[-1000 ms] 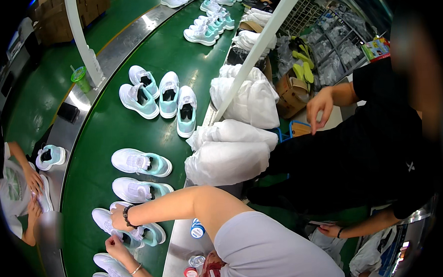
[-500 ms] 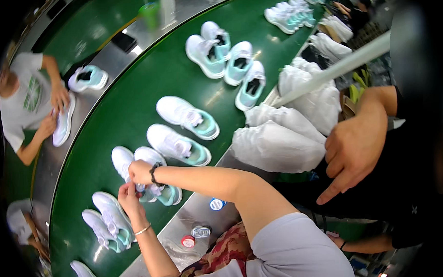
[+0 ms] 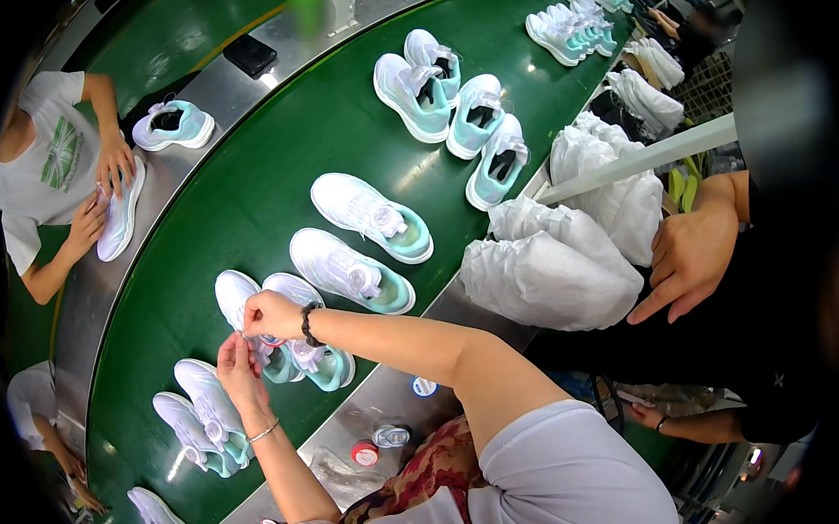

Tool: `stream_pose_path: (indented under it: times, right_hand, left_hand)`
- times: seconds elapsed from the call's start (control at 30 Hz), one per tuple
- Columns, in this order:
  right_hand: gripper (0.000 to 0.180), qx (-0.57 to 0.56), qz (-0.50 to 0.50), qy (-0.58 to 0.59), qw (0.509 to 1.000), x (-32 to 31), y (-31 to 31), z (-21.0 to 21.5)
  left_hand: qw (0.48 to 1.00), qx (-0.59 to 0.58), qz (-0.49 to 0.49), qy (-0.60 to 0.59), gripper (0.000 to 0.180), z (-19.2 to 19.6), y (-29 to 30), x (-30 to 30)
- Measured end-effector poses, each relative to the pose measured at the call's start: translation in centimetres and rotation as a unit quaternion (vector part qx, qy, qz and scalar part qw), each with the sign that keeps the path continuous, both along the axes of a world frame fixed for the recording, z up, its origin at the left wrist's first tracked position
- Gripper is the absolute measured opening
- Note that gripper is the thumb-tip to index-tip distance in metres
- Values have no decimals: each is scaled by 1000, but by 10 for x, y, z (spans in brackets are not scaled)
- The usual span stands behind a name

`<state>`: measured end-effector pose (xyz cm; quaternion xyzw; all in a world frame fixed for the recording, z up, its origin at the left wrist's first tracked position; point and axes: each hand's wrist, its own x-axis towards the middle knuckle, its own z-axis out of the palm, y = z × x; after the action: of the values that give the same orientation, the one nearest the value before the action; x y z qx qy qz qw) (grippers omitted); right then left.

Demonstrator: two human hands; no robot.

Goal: The person takes labels from a box and plastic bags, and attaches them to shoes on a conveyor belt.

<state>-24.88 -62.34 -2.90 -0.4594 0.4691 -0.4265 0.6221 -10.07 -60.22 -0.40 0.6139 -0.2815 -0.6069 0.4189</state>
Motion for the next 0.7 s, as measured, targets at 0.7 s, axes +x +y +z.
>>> stream_pose_path:
  times: [0.7]
  right_hand:
    - [13, 42, 101, -67, 992, 7, -9, -23]
  left_hand:
    - [988, -87, -104, 66, 36, -10, 10, 16]
